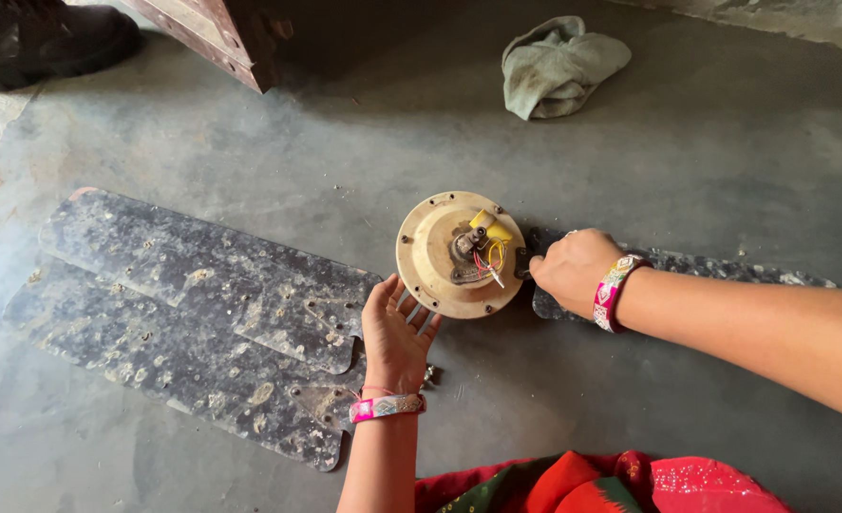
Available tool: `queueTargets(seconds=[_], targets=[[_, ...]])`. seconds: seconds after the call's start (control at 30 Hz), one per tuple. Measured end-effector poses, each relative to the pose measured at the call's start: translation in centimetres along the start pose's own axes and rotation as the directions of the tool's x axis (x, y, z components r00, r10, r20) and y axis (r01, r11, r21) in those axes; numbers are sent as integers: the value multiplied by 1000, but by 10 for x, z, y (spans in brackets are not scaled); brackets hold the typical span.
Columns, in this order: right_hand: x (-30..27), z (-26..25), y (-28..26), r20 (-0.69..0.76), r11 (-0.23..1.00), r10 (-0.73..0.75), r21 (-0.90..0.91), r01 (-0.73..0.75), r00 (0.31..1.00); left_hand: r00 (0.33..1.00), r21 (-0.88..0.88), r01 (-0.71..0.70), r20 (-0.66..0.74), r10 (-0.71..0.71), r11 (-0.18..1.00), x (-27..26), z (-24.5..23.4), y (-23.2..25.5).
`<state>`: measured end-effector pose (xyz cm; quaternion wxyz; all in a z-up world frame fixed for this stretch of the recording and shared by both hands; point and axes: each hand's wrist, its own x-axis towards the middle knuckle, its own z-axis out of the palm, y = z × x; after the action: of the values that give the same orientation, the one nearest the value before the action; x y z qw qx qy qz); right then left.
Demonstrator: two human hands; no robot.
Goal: The person uses a screwdriver to attach fan blades to a central hub on the floor. They tighten screws on each blade, flip one blade to check alignment, and continue securing the remaining blades to the hub.
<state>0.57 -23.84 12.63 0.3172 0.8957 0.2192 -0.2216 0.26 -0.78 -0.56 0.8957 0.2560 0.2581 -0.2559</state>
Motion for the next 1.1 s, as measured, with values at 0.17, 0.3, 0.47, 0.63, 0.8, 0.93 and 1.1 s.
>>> queueTargets(seconds=[0.17,0.3,0.47,0.63,0.8,0.93,1.1], targets=[[4,15,9,-59,996,-80,-41,78,995,1000,18,-6,1,6,1000,2,-2,1],[3,29,19,-283,953,-250,-239,184,926,1000,37,-13,-2,13,999,2,0,1],[17,26,36,-392,852,-482,-419,314,784,1000,47,1,-17,0,999,0,0,2],[9,19,20,-233,979,-182,-129,155,955,1000,57,2,18,-3,998,0,-1,6],[15,21,28,212,912,150,346,-218,966,999,44,9,41,-11,999,-3,-3,7],[28,24,51,457,593,65,697,-403,887,1000,56,14,5,-15,998,-4,-1,7],[23,24,56,678,83,35,730,-678,734,1000,55,13,14,-14,998,-3,-2,8]])
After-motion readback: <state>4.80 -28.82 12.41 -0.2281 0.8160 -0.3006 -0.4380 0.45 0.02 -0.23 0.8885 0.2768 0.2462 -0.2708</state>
